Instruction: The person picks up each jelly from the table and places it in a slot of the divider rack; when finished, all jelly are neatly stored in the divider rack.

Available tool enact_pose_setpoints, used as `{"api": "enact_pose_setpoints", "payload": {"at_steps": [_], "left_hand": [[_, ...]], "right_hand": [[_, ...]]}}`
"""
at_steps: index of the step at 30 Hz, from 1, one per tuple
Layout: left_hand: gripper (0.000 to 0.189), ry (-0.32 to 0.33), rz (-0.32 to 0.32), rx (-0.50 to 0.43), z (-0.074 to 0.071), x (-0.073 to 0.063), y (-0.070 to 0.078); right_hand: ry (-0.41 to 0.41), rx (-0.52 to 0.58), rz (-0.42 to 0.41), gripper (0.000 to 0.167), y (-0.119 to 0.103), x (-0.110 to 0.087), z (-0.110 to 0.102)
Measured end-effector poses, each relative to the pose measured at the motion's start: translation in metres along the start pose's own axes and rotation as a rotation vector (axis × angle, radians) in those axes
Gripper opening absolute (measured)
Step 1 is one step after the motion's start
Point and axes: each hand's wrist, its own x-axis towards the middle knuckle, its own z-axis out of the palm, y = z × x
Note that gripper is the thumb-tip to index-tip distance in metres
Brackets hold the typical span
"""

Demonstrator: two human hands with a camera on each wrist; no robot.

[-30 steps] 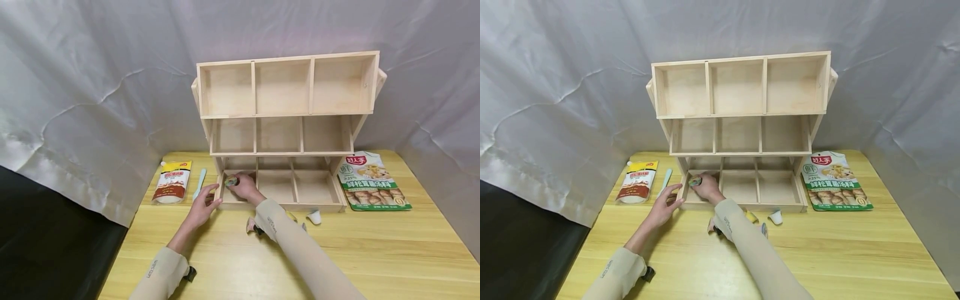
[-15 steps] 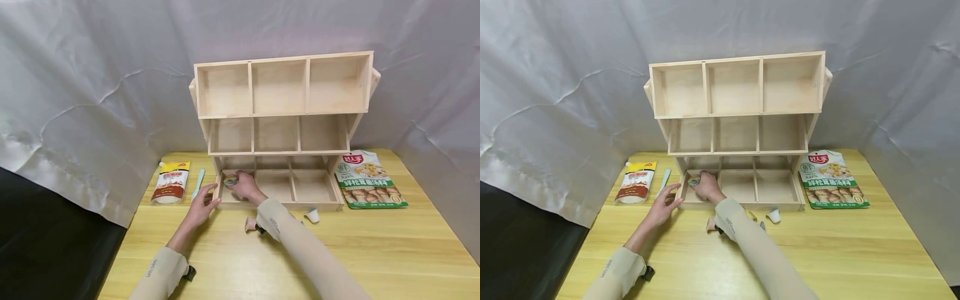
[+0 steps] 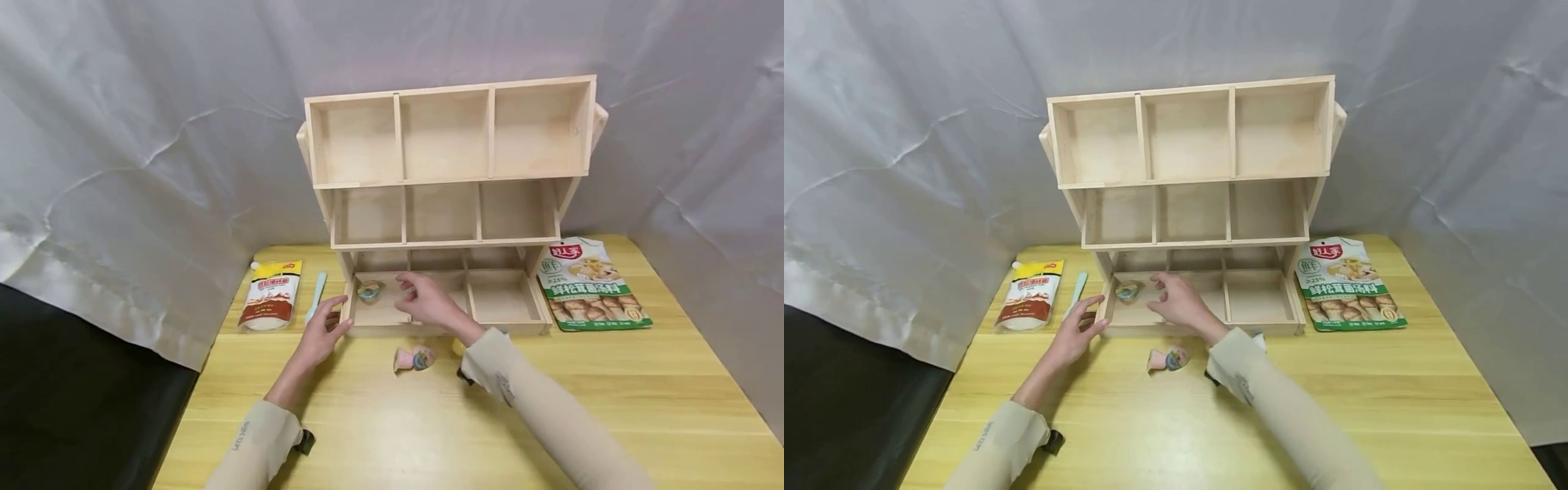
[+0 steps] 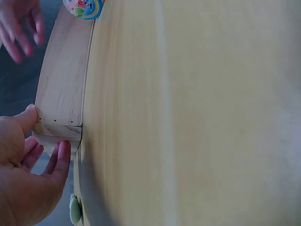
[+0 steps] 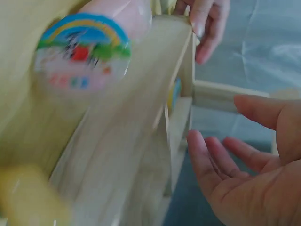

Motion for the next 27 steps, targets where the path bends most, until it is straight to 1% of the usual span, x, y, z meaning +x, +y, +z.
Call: {"api": "enact_pose_setpoints", "payload": {"at_steps": [5,8,13,16,20,24,27], "left_hand": [[0.058,0.010,-0.002,-0.018,-0.001,0.002,-0.001],[0.059,0.012,0.003,-0.021,-0.003,0.003,-0.001],[0.056,0.007,-0.008,-0.025,-0.005,0.002,0.001],[0.056,0.004,-0.012,-0.029,-0.004,0.002,0.001],[0.057,0.007,-0.018,-0.031,-0.002,0.002,-0.001],[0.057,0.014,-0.018,-0.041,0.001,0.001,-0.002],[0.059,0.016,-0.010,-0.054,0.001,0.001,-0.003]], "right_hand": [[-0.007,-0.013,-0.102,0.052,0.014,-0.033,-0.028],[0.003,-0.024,-0.127,0.048,0.029,-0.054,-0.039],[0.020,-0.032,-0.148,0.044,0.060,-0.088,-0.050],[0.036,-0.054,-0.141,0.042,0.074,-0.107,-0.052],[0.046,-0.087,-0.133,0.045,0.088,-0.127,-0.050],[0.034,-0.100,-0.119,0.049,0.098,-0.140,-0.044],[0.026,-0.114,-0.107,0.050,0.103,-0.142,-0.040]]}}
